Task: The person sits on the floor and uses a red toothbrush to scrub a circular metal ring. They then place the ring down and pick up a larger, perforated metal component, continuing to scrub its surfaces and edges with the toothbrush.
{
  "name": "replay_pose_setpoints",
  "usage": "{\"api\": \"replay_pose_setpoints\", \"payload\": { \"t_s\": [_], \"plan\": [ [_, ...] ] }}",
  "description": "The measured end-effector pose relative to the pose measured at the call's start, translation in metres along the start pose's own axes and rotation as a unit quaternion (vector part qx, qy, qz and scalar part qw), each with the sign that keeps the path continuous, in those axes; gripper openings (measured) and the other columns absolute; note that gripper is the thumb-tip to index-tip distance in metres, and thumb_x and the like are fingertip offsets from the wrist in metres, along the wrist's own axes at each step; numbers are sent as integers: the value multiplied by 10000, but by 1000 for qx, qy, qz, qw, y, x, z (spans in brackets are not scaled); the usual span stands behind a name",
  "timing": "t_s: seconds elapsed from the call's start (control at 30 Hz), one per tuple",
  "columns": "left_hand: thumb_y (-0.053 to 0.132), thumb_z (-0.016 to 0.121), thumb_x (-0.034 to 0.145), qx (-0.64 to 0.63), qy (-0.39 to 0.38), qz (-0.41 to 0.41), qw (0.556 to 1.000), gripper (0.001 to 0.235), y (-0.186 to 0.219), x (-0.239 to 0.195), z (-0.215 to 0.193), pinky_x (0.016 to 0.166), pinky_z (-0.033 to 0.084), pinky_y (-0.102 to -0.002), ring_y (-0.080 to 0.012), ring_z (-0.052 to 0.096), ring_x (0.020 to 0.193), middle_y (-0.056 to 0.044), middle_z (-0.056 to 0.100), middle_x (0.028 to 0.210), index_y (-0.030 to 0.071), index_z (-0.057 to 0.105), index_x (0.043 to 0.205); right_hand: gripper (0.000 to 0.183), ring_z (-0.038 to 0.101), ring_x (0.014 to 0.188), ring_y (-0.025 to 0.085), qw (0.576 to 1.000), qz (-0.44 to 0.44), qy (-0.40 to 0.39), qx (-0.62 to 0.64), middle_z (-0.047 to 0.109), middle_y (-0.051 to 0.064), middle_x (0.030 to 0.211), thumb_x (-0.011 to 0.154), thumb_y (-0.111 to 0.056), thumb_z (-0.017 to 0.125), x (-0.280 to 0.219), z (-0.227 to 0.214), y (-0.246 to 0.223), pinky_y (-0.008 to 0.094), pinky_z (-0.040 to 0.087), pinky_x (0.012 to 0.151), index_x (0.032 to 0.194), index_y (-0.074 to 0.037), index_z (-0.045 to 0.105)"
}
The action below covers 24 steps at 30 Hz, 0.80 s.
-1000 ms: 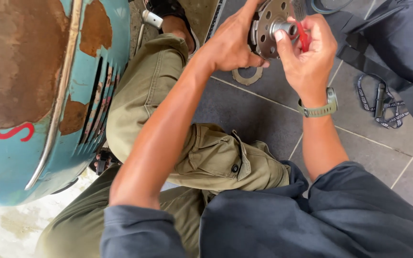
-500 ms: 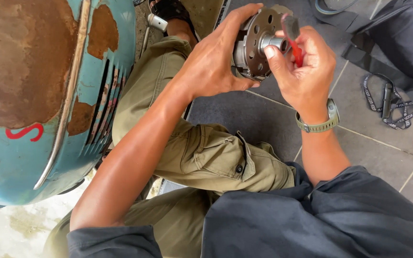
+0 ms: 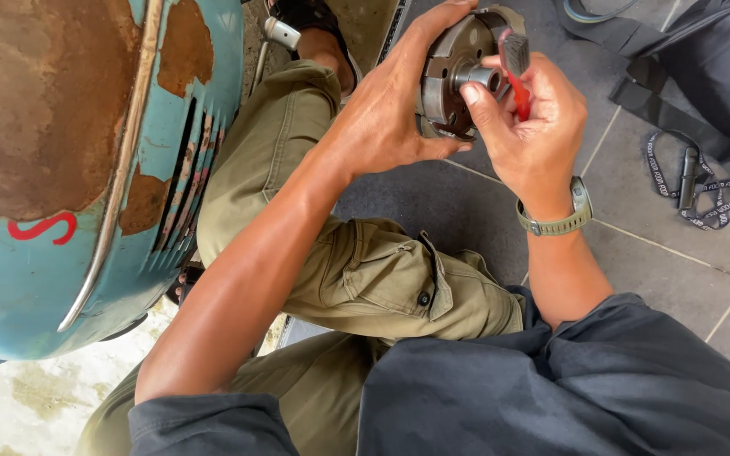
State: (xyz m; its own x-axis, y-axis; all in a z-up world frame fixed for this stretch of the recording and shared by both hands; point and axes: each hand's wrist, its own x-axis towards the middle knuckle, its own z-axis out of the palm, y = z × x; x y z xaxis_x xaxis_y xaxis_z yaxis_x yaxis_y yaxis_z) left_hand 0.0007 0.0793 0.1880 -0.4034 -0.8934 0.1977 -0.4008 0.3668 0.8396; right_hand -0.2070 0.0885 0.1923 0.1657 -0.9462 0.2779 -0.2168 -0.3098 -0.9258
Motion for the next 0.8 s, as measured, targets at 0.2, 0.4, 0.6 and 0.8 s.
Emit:
{"api": "replay_pose_setpoints", "payload": {
  "t_s": [0.2,0.4,0.6,0.8],
  "plan": [
    [186,1115,691,25,-7,5,1000,1263,-1,3,0,1321,542,-411,-292,593,1541,9,418,1680,214,263,1623,219,318,615,107,1000,-25,-6,-13,566,88,856,1002,123,811,2,-4,5,250,288,560,1129,127,632],
    [222,1115,682,15,-18,3,1000,1249,-1,3,-4,1282,543,-411,-295,621,1495,-5,465,1651,212,282,1613,234,340,621,133,997,-60,-16,-38,589,147,988,988,146,810,4,-5,-5,281,292,558,1148,149,639],
    [164,1073,684,15,-33,6,999,1253,15,-3,-25,1204,591,-432,-315,667,1435,-13,498,1644,245,247,1622,243,327,629,136,996,-72,-29,-32,511,97,857,985,122,850,10,-2,-17,286,282,564,1117,133,646],
    [149,1076,720,32,10,9,999,1200,49,-14,-62,1167,611,-421,-306,697,1397,-54,518,1599,219,258,1596,297,526,782,242,986,-145,-79,-23,661,234,1066,958,144,858,34,3,-67,334,433,685,1136,164,621]
  ]
}}
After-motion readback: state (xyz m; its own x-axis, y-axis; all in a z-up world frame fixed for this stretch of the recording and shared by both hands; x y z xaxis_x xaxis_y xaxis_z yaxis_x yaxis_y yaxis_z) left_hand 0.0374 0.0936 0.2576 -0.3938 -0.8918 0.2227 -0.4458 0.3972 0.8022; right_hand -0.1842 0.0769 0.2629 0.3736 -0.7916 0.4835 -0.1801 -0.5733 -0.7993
